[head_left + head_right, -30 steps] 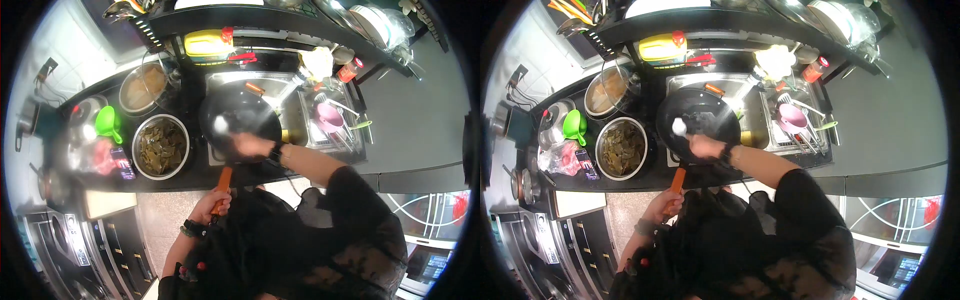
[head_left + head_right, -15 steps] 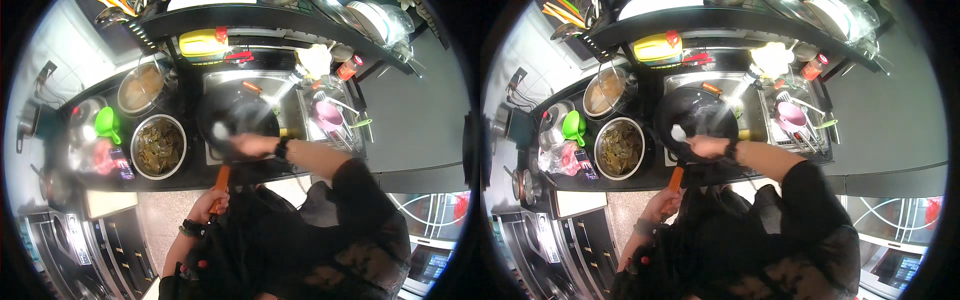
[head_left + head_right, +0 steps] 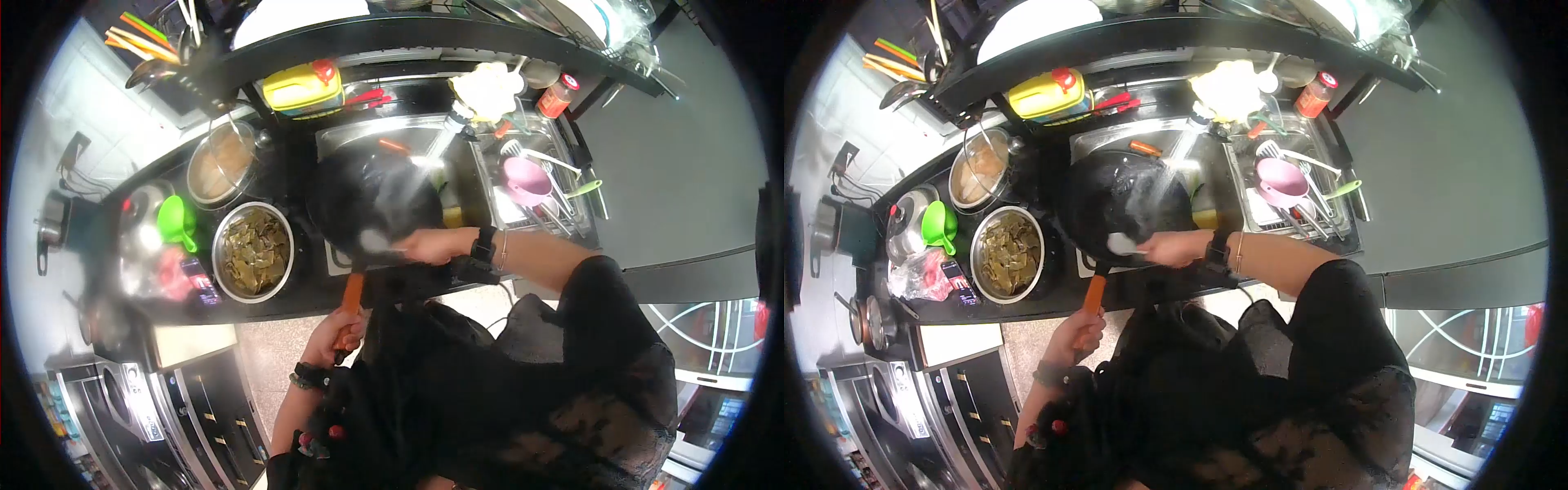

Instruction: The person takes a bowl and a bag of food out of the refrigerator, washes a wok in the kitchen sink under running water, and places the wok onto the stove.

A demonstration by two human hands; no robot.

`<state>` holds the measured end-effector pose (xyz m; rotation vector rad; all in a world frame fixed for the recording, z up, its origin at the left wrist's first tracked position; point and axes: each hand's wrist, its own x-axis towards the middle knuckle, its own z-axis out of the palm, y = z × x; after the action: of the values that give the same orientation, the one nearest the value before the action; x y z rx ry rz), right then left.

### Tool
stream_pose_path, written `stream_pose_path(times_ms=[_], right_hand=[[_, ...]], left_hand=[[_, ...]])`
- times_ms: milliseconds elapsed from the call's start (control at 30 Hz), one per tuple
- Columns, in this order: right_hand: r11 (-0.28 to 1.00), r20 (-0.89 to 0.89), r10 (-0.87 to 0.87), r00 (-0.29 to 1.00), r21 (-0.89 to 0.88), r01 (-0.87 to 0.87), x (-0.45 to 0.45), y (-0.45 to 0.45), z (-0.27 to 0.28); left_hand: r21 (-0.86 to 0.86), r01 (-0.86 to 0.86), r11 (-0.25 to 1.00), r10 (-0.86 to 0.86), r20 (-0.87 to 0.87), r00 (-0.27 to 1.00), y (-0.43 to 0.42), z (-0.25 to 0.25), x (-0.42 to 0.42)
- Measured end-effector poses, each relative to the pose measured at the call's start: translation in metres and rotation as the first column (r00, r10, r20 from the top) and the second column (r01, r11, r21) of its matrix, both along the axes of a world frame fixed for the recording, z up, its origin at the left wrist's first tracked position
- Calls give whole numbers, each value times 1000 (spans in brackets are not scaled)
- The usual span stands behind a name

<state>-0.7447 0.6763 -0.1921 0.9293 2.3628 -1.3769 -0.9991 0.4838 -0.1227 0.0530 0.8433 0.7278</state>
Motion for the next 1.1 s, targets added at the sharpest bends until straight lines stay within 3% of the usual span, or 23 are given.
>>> stream_pose_path(times_ms=[67, 100, 133, 167, 200, 267, 300, 367, 467, 533, 633, 700, 867, 933, 1100], right_hand=[[906, 22, -205, 979, -374, 198, -9, -14, 49], [945, 75, -120, 990, -297, 137, -8, -15, 69], [944, 68, -122, 990, -302, 137, 5, -9, 42], [1000, -7, -6, 1000, -23, 6, 29, 0, -3], [958, -45, 126, 991, 266, -110, 52, 9, -28], [842, 219, 98, 971, 502, -198, 84, 27, -8], [839, 215, 95, 972, 508, -194, 87, 31, 2], [709, 314, -17, 949, 673, -210, 91, 38, 15], [700, 327, -127, 936, 698, -149, 111, 50, -9], [673, 241, -201, 949, 738, -45, 127, 46, -14], [696, 112, -397, 911, 684, 219, 142, 32, -20], [711, 85, -374, 923, 666, 227, 151, 32, -34], [705, 47, -386, 921, 659, 262, 157, 30, -64], [718, 103, -397, 912, 654, 239, 158, 32, -69], [682, 185, -468, 864, 697, 220, 155, 40, -77]], left_hand=[[9, -4, 1000, 5, -74, 997, -2, -1, 2], [2, -3, 1000, 3, -80, 997, -3, 1, 4], [3, -3, 1000, 3, -85, 996, -2, 3, 6], [7, -3, 1000, 4, -88, 996, 0, 7, 9], [7, -2, 1000, 3, -91, 996, 2, 11, 12], [26, -51, 998, 53, -78, 996, 6, 19, 18], [32, -50, 998, 52, -82, 995, 11, 20, 20], [-33, -28, 999, 25, -76, 997, 21, 24, 24], [-41, -41, 998, 34, -162, 986, 33, 48, 37], [8, -33, 999, 34, -229, 973, 34, 54, 42], [64, 8, 998, 18, -388, 921, 39, 71, 60], [56, 87, 995, -41, -557, 830, 41, 81, 67], [61, 223, 973, -102, -753, 650, 37, 105, 67], [25, 338, 941, -144, -874, 465, 33, 124, 71], [35, 306, 952, -102, -901, 421, 19, 134, 71]])
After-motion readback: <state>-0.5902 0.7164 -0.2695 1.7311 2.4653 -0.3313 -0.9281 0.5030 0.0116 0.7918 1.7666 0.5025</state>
